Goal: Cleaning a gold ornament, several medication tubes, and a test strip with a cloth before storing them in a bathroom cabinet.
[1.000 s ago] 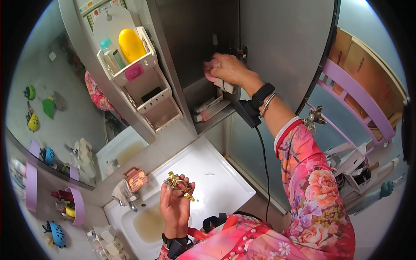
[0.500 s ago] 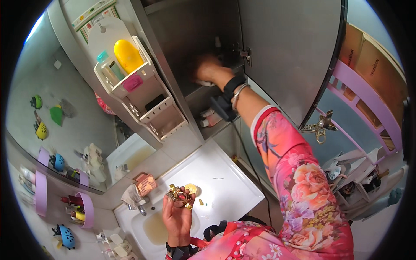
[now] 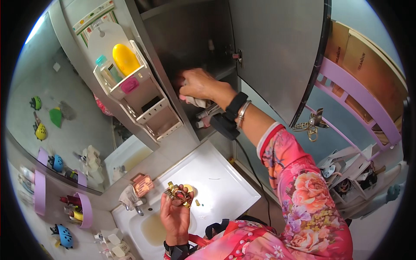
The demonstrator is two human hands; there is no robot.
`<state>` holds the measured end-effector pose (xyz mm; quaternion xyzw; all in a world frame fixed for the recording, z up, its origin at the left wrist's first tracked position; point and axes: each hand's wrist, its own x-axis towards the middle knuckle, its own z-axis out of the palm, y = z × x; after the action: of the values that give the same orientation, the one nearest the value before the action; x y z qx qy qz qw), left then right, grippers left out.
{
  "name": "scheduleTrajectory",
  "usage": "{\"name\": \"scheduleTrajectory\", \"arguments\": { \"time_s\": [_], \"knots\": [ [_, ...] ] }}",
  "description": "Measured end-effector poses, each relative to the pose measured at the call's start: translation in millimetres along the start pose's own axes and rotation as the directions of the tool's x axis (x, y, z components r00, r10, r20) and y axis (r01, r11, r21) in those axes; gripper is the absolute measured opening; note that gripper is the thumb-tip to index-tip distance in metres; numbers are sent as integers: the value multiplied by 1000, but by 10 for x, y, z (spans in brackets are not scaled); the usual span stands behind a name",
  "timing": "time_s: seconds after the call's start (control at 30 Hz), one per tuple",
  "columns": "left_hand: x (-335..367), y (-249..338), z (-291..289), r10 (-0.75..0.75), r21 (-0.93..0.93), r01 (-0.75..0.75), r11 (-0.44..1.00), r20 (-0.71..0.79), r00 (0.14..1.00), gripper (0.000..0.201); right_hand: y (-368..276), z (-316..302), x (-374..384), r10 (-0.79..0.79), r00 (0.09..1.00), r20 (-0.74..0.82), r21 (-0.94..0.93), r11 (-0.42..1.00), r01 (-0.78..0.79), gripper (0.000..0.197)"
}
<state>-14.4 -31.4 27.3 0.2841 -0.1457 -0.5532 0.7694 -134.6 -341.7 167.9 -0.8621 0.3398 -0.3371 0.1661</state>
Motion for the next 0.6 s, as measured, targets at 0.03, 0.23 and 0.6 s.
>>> {"name": "scheduleTrajectory", "arguments": {
  "time_s": [0.03,0.23,0.6],
  "knots": [
    [7,2,-5,-9,-12,9,1000,26,1000,30,-27,-89,-62,7,1000,-9,-43,999,-8,37],
    [10,3,-14,-25,-29,26,999,54,998,29,237,-358,-19,156,985,-70,-267,949,-169,30],
    [-85,92,-29,25,24,-24,999,-38,999,26,214,100,392,237,971,-21,-445,868,-221,30]
  ]
}}
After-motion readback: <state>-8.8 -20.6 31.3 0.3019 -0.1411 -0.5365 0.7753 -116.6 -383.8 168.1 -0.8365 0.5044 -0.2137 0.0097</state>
